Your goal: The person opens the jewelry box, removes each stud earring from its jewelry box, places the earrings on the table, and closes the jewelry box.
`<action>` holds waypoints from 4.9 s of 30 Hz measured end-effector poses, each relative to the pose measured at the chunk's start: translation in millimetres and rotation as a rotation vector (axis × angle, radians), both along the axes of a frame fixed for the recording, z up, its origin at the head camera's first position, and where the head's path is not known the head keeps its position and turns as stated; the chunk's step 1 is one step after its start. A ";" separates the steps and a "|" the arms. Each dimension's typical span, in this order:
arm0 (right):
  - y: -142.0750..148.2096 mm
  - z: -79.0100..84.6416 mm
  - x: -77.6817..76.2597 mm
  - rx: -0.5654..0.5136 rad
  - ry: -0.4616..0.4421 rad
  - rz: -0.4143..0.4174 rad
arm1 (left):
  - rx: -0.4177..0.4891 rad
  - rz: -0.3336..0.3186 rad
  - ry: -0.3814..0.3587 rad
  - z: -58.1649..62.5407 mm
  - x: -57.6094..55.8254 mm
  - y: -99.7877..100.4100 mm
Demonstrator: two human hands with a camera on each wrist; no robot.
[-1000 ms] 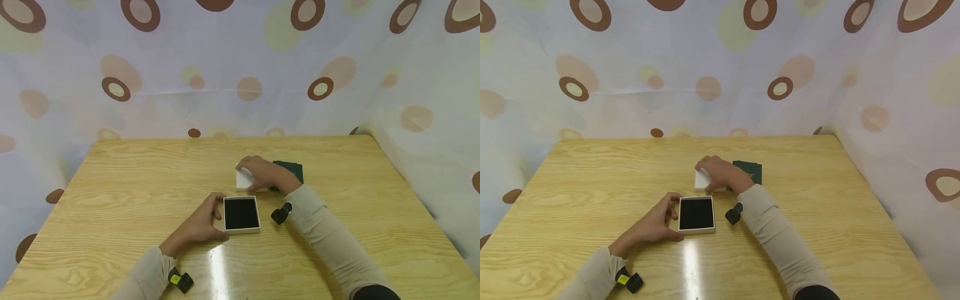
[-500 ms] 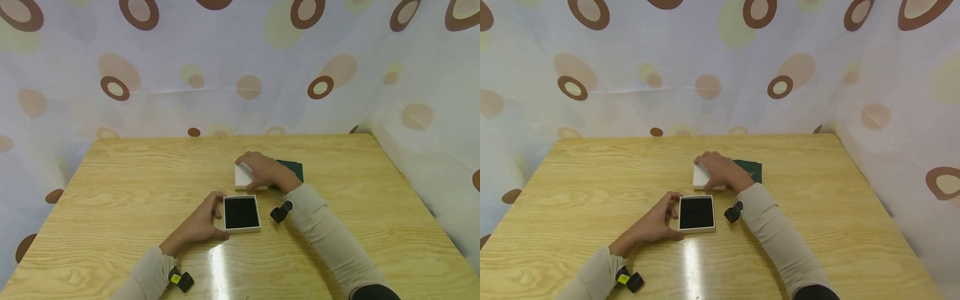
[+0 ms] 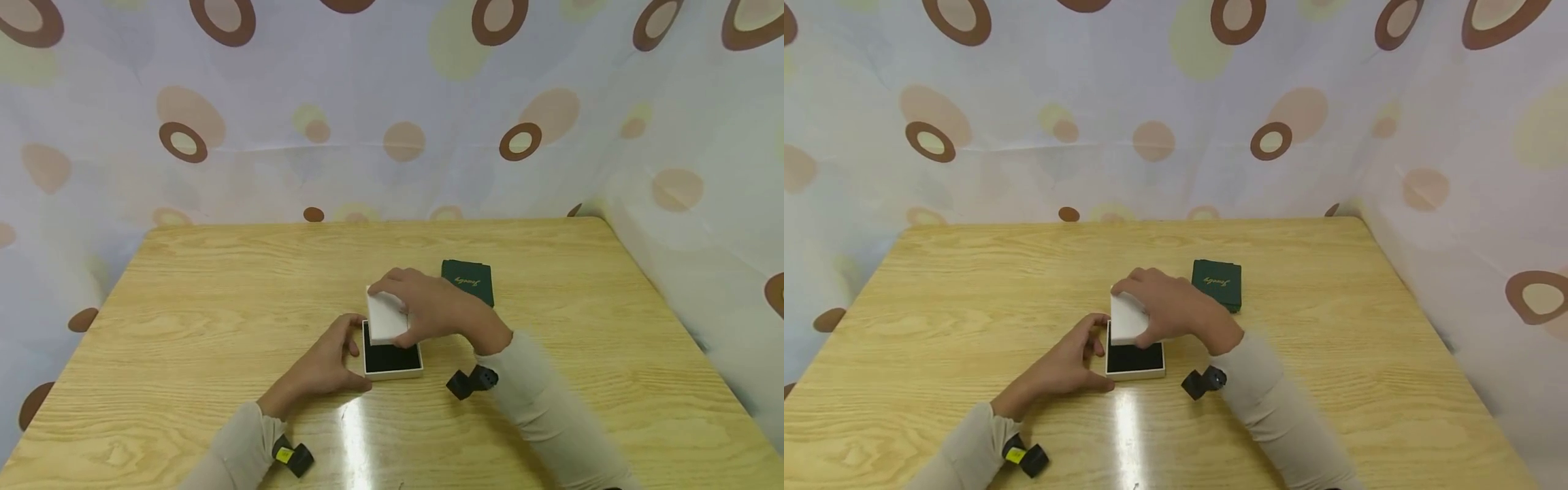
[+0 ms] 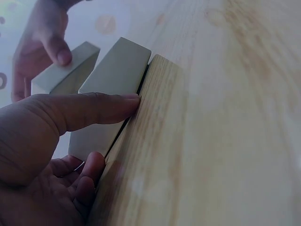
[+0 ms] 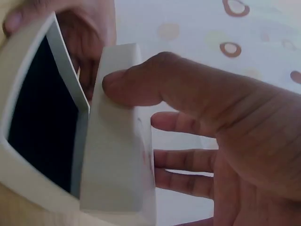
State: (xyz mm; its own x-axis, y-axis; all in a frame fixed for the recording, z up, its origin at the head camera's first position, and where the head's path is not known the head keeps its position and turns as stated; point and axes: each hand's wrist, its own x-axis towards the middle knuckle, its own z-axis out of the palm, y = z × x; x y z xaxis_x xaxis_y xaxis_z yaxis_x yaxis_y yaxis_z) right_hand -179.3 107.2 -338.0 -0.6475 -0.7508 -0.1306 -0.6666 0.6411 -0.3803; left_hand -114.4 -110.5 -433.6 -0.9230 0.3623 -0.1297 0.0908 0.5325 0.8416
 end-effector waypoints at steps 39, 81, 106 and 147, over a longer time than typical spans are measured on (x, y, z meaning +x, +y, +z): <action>-17.9 -19.2 32.3 0.102 0.055 0.019 | -0.002 -0.032 0.003 5.1 0.2 -1.1; 0.7 -20.9 26.4 0.153 -0.131 -0.121 | 0.008 -0.117 -0.005 3.7 -2.0 -6.7; 4.2 -25.9 7.4 0.033 -0.190 -0.110 | 0.031 -0.048 -0.005 13.3 -16.4 -10.9; 33.3 -53.3 -37.1 -0.070 0.192 -0.311 | -0.250 -0.017 0.080 22.2 -104.3 -3.7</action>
